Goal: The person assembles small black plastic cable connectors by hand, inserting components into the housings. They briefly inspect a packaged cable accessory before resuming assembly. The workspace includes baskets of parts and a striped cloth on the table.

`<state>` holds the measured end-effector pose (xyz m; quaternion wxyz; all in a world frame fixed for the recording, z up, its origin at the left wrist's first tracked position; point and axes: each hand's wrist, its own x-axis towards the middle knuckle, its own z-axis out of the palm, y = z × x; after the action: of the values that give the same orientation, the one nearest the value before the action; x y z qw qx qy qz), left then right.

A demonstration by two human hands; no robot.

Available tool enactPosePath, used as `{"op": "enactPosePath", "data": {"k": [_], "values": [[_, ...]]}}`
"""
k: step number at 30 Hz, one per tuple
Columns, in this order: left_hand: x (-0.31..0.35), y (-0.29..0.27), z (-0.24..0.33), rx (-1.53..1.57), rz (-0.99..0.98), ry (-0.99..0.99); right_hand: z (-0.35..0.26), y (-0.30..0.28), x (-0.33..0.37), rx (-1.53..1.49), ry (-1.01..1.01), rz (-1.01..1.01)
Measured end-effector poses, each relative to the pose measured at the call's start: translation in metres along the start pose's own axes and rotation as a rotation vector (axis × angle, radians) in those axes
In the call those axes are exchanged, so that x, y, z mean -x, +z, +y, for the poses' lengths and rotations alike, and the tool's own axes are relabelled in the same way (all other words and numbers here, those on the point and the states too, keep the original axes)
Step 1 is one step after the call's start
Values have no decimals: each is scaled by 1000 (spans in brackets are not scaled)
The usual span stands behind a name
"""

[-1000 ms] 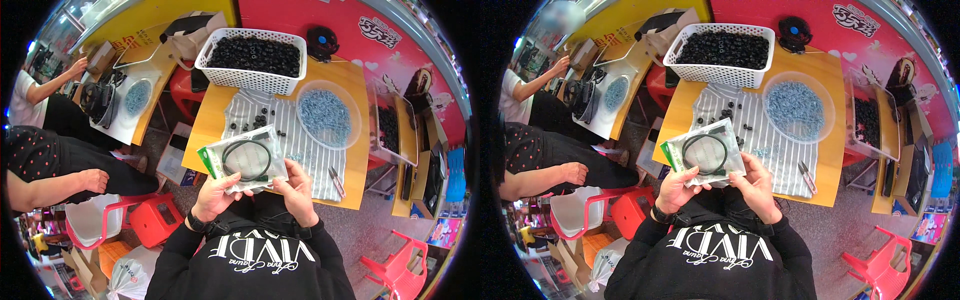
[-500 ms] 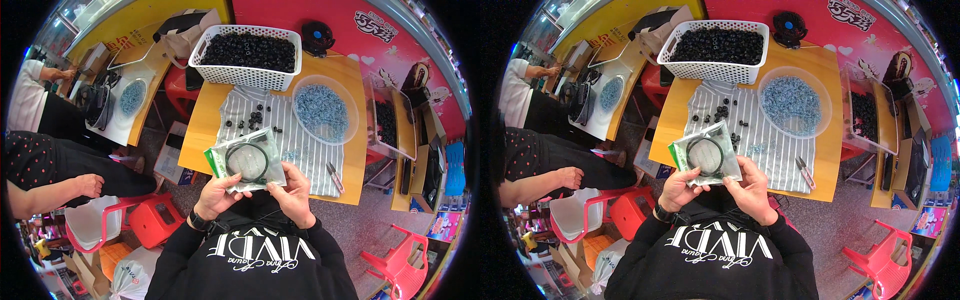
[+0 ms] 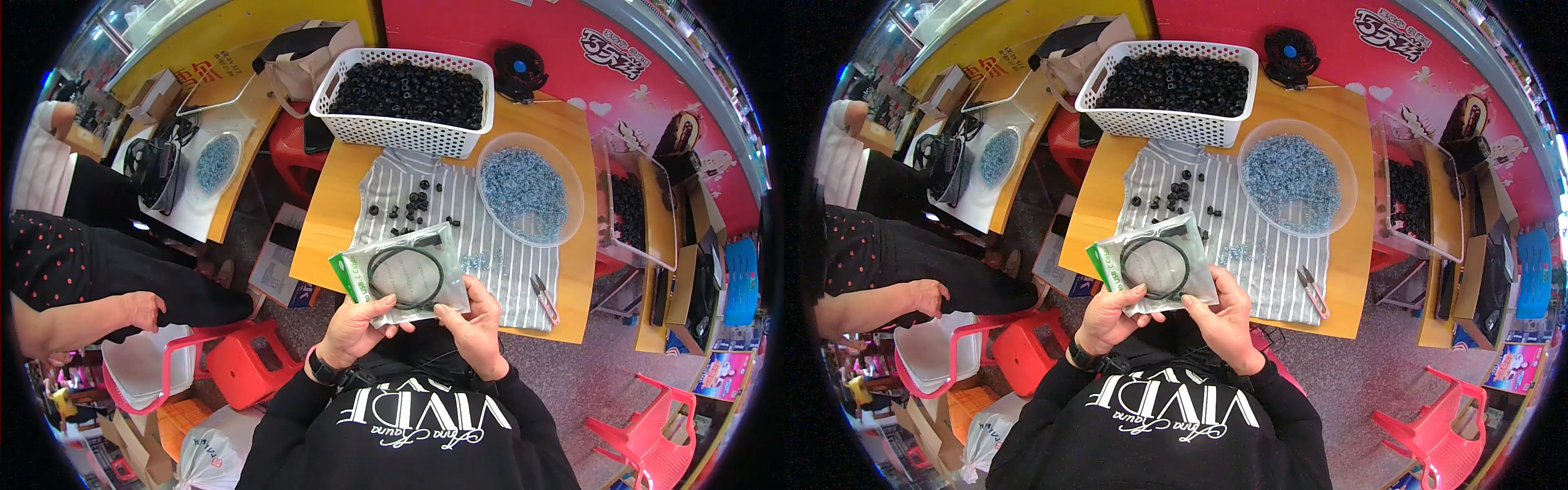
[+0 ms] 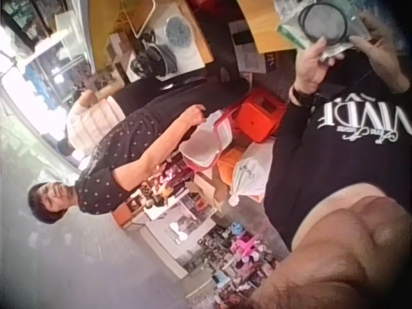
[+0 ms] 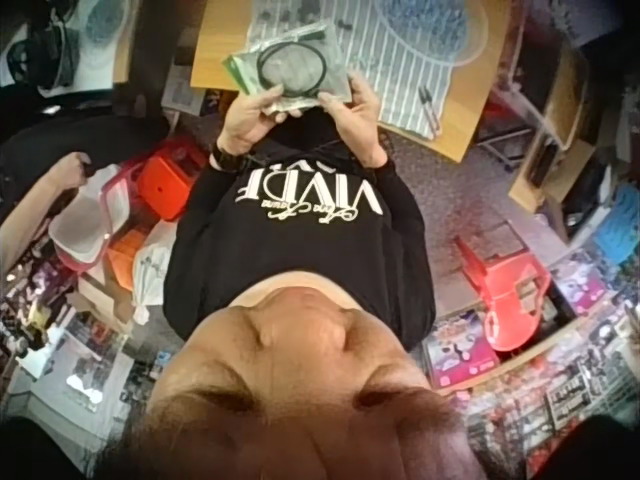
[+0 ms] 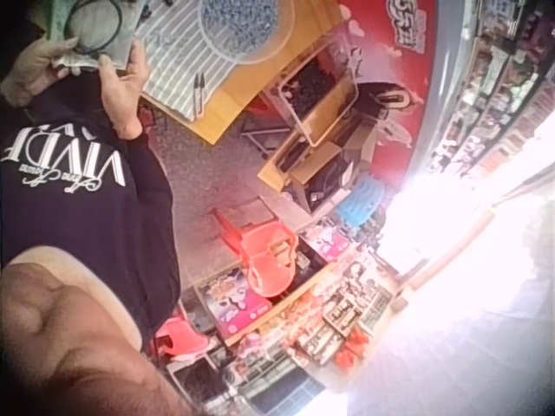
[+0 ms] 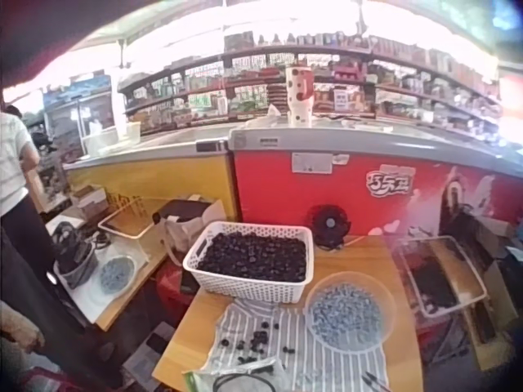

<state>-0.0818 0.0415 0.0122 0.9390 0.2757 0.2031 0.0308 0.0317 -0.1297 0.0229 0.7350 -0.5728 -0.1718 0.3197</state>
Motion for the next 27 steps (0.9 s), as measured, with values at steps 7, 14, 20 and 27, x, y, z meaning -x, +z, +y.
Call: {"op": "enactPosePath", "data": {"k": [7, 14, 20, 27], "values": [[2, 4, 0, 42, 31, 27, 2, -2, -1, -64, -9, 65], [1, -21, -10, 24, 145, 195, 2, -6, -1, -16, -18, 80], [0, -21, -11, 6, 156, 213, 5, -7, -1, 11, -9, 84], [-4, -21, -13, 9, 154, 208, 16, -13, -5, -30, -35, 92]]}}
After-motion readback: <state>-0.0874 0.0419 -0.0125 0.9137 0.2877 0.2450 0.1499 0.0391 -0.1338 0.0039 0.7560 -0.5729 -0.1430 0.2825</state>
